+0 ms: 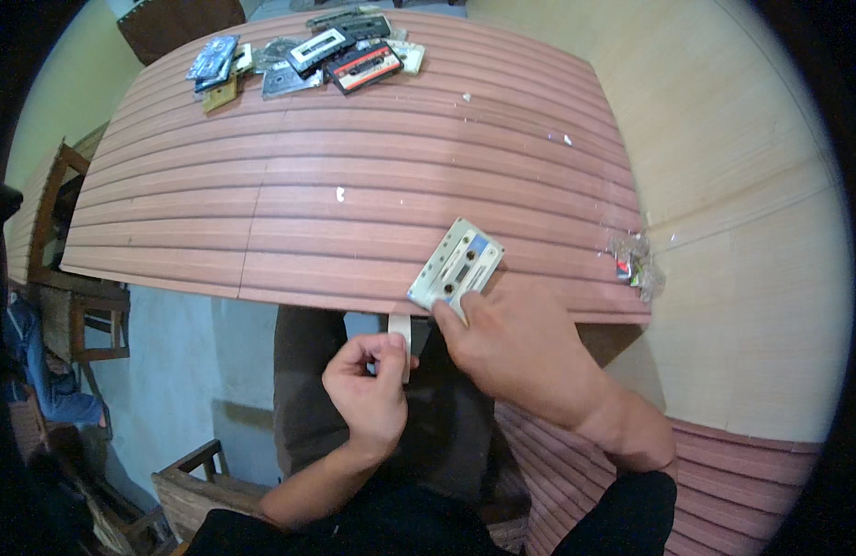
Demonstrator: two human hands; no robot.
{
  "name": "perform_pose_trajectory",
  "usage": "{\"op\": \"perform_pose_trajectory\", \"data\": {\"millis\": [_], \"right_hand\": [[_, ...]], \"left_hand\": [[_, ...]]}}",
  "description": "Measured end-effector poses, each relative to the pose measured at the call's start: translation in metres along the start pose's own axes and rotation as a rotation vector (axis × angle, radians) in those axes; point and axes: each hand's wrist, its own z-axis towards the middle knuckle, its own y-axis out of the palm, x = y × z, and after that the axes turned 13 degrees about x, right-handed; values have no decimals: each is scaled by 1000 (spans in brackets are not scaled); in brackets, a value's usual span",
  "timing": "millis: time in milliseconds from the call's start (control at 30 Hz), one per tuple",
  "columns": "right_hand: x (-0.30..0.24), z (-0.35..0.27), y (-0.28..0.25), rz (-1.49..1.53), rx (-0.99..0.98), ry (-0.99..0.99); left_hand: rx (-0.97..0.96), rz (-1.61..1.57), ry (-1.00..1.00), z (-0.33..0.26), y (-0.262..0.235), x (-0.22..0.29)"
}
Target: The person handles several cassette tapes on a table, uses a knife to cut clear tape, and applies the tape to the tape reels inside a cassette. The person also briefly places a cassette on the wall before returning to the table to continue taping another cassette.
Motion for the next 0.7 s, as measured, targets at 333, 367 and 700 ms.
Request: {"op": "perform_pose_trajectory", "data": {"millis": [333,367,700], "right_hand": [[24,2,-4,139,11,-26],[26,-2,-7,173,59,-40],[69,-48,-48,479,435,330]], "left_hand": [[-29,-99,-1,0,-23,17],[-24,-154,30,2,-26,20],[19,198,504,66,-45,47]]}}
